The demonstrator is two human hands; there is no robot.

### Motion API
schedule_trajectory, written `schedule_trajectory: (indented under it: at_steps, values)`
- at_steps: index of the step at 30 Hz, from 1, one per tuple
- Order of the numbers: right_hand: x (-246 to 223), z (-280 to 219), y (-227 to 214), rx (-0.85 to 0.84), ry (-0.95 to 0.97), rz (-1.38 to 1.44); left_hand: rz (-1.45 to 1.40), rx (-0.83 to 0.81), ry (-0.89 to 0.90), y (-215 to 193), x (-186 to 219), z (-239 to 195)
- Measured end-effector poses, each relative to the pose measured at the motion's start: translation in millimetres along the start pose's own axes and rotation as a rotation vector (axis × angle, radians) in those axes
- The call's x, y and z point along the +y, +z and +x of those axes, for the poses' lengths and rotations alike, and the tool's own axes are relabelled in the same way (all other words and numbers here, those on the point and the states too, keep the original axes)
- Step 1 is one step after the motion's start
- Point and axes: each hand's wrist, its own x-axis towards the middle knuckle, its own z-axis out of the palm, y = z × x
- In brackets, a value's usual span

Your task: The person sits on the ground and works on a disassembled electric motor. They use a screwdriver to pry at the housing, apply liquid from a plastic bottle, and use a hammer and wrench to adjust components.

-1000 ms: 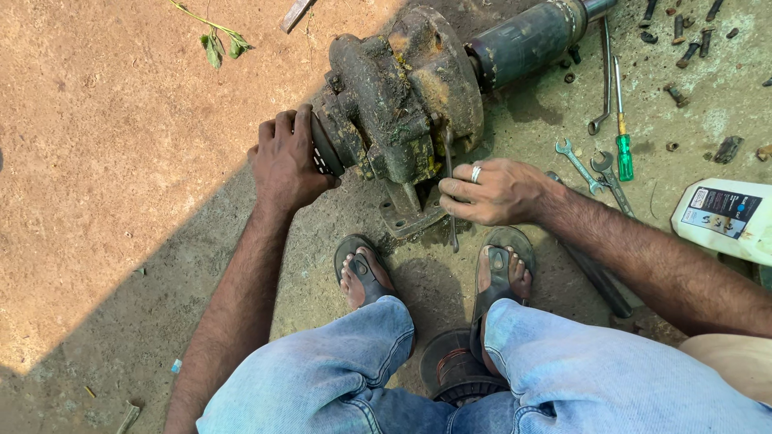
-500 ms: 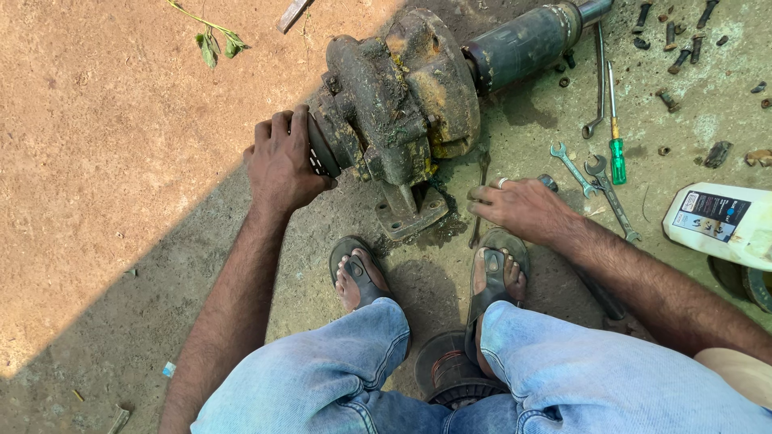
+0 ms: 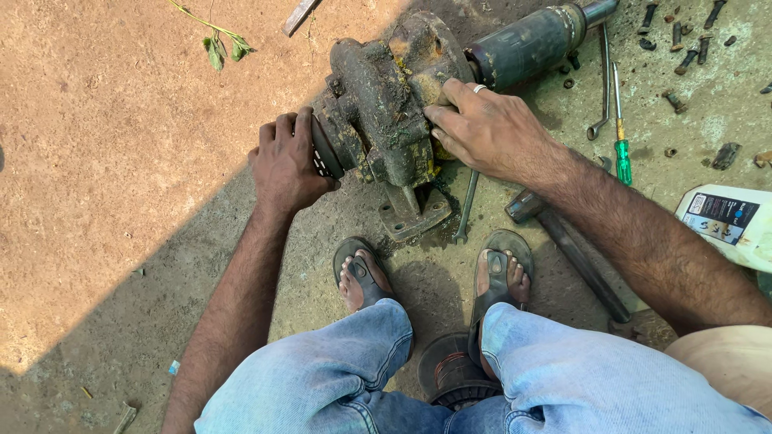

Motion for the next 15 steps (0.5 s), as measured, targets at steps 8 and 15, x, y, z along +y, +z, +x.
schedule_trajectory:
  at_steps: [8,15]
  values:
    - [10.3,5.1,5.8,-0.051,-0.011,-0.067,0.014,0.006,0.007,-1.5,0.3,0.4]
    - [10.2,4.1,7.0,-0.033,-0.031,0.020,0.000,0.022,0.018,3.7,-1.1,0.5]
